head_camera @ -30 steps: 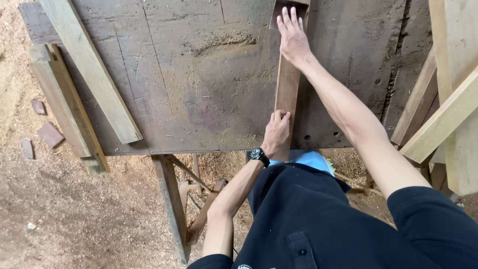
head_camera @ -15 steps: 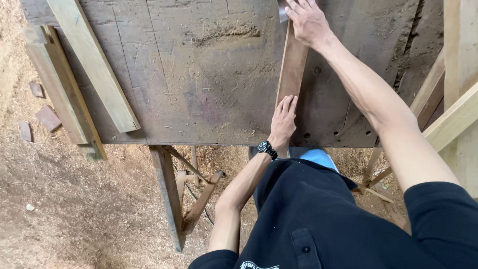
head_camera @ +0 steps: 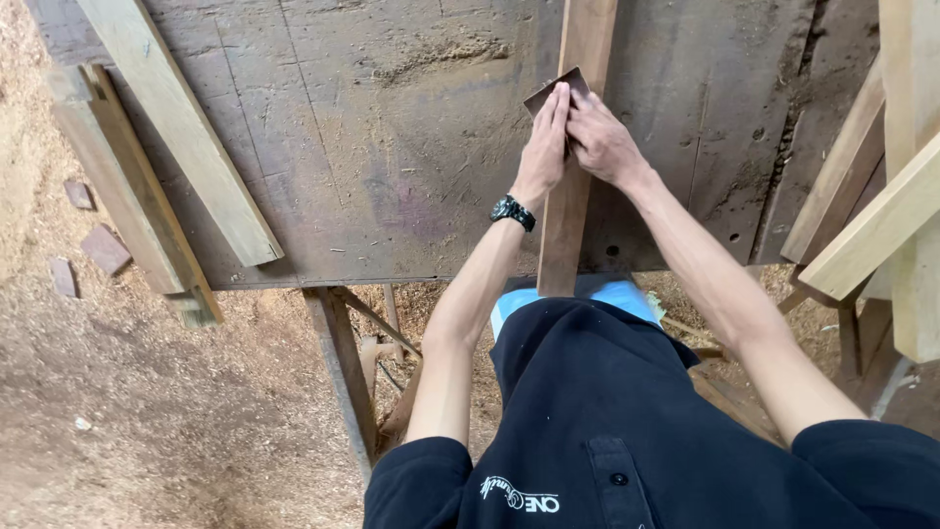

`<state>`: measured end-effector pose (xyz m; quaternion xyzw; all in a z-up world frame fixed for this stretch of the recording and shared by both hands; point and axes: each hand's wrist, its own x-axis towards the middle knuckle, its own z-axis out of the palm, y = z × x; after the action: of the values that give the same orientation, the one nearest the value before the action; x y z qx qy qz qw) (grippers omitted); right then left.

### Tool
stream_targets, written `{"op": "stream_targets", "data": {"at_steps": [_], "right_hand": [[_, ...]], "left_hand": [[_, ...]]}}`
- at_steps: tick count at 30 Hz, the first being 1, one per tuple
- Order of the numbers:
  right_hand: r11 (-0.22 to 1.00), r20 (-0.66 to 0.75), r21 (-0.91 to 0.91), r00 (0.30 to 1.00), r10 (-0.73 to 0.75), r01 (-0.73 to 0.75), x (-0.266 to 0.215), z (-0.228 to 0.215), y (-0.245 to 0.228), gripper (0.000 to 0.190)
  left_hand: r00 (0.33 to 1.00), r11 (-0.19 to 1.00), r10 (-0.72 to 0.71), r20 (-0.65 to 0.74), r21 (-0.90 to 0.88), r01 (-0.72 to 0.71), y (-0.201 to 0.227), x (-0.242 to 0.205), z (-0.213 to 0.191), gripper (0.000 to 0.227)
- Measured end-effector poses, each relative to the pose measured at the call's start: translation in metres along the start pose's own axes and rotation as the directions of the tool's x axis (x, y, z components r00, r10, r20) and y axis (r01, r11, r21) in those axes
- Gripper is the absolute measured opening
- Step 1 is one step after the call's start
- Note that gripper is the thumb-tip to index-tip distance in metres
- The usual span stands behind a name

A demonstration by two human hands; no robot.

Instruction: The person is sanding a long wooden strip by hand with a piece of sandpaper, moving the paper back and forth along the length and sides of the wood while holding it steady on a workbench.

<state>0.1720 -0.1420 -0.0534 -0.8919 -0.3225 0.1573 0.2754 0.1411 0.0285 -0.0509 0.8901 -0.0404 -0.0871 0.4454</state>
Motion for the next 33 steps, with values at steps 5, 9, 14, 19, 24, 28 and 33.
{"op": "stream_targets", "data": {"at_steps": [5,9,14,19,24,28,33], "right_hand": [[0.863,-0.424,0.264,0.752,0.505,-0.431,-0.03,0.06,-0.036,0.064],[0.842,-0.405,0.251,0.738,0.54,-0.478,-0.026,0.093,-0.048,0.061],[0.813,-0.407,0.224,0.706,0.579,-0.538,-0.021,0.101,-0.051,0.056],[0.783,-0.375,0.238,0.69,0.619,-0.574,-0.023,0.098,-0.059,0.057],[0.758,-0.33,0.238,0.683,0.651,-0.607,-0.017,0.087,-0.059,0.061],[0.751,-0.292,0.213,0.693,0.659,-0.625,-0.016,0.089,-0.062,0.061],[0.759,-0.344,0.192,0.682,0.645,-0.622,-0.018,0.091,-0.056,0.058]], "left_hand": [[0.996,0.979,0.085,-0.036,0.19,-0.076,-0.024,-0.001,0.022,0.066],[0.997,0.994,0.055,-0.058,0.097,-0.049,-0.033,0.026,0.039,0.067],[0.987,0.985,0.099,-0.125,0.155,-0.079,-0.051,0.104,0.042,0.057],[0.994,0.984,0.068,-0.09,0.17,-0.052,-0.045,0.106,0.036,0.058],[1.0,0.998,0.008,0.008,0.056,-0.009,-0.017,0.029,0.018,0.058],[0.999,0.998,-0.047,0.015,0.037,0.047,-0.023,0.048,0.025,0.056],[0.992,1.0,0.02,-0.123,0.009,-0.019,-0.051,0.159,0.04,0.056]]}}
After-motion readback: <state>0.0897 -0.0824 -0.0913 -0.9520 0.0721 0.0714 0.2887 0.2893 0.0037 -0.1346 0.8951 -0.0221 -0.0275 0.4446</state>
